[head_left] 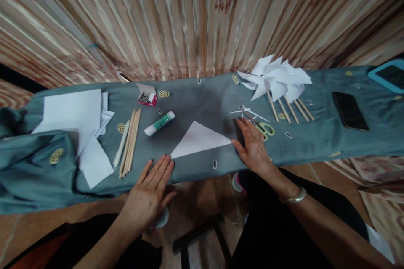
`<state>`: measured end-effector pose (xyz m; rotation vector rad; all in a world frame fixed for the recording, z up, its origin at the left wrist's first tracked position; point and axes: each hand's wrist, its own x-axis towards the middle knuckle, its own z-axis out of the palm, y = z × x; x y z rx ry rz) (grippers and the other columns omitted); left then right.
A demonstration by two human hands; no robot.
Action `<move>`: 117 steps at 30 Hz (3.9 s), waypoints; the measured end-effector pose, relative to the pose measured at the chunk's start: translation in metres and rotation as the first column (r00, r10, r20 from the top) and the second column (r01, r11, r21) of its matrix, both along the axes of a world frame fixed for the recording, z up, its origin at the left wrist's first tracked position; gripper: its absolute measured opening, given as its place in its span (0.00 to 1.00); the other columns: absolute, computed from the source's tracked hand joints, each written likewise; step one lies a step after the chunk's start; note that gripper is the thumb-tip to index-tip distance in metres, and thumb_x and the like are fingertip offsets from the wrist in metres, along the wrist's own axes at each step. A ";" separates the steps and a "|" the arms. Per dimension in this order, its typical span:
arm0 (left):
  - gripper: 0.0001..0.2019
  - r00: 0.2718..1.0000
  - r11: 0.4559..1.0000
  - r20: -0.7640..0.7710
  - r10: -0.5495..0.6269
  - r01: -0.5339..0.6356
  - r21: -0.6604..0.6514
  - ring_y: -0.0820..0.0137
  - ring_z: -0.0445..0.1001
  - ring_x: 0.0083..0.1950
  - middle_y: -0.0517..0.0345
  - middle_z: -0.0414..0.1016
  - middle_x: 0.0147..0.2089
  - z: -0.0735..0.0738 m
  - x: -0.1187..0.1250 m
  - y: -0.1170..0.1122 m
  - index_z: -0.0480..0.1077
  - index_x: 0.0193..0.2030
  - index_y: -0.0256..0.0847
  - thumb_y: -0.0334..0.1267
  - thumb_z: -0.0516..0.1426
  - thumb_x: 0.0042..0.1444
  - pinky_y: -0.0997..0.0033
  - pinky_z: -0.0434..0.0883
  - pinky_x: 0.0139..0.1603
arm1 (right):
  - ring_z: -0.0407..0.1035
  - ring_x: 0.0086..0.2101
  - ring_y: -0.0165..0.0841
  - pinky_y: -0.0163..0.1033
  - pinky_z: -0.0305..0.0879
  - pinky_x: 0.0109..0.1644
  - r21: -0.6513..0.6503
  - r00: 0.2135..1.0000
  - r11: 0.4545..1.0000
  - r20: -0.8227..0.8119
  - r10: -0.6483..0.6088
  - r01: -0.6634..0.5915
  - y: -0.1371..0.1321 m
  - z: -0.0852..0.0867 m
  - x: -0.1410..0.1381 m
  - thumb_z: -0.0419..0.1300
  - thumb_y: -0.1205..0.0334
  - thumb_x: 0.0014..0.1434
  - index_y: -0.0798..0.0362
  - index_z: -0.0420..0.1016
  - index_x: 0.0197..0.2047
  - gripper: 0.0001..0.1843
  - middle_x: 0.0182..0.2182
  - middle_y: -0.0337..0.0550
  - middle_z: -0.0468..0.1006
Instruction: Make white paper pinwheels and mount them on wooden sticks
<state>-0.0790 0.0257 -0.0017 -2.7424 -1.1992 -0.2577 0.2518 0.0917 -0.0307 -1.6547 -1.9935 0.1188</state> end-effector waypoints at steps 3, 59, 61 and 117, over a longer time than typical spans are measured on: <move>0.23 0.998 1.000 0.062 0.011 -0.011 -0.003 0.55 0.68 0.63 0.35 0.69 0.62 0.008 -0.004 0.003 0.61 0.62 0.31 0.43 0.51 0.64 0.50 0.66 0.63 | 0.53 0.65 0.48 0.62 0.51 0.64 -0.011 1.000 1.000 -0.015 0.001 -0.001 0.001 0.002 0.001 0.50 0.50 0.65 0.54 0.56 0.67 0.31 0.64 0.59 0.61; 0.11 0.986 1.000 0.166 -0.026 0.023 0.018 0.60 0.73 0.52 0.59 0.80 0.49 0.025 0.073 0.051 0.73 0.48 0.45 0.31 0.53 0.64 0.43 0.49 0.65 | 0.52 0.64 0.51 0.60 0.64 0.57 -0.015 0.952 0.968 0.174 0.250 -0.252 -0.026 0.041 -0.014 0.50 0.78 0.58 0.52 0.68 0.58 0.27 0.65 0.57 0.59; 0.11 0.985 0.999 0.166 -0.038 0.035 0.023 0.60 0.74 0.51 0.60 0.80 0.49 0.024 0.071 0.051 0.73 0.48 0.45 0.31 0.53 0.64 0.43 0.52 0.64 | 0.46 0.67 0.52 0.62 0.60 0.59 0.033 0.953 0.973 0.214 0.216 -0.228 -0.022 0.040 -0.016 0.51 0.76 0.60 0.48 0.67 0.58 0.25 0.67 0.53 0.56; 0.13 0.863 0.933 0.489 0.127 0.064 -0.355 0.65 0.77 0.46 0.51 0.81 0.44 0.016 0.042 0.033 0.76 0.48 0.38 0.36 0.51 0.65 0.63 0.77 0.47 | 0.72 0.47 0.36 0.44 0.69 0.52 -0.196 0.811 0.798 -0.292 0.508 -0.570 -0.018 0.042 -0.021 0.54 0.63 0.66 0.52 0.77 0.45 0.11 0.45 0.46 0.80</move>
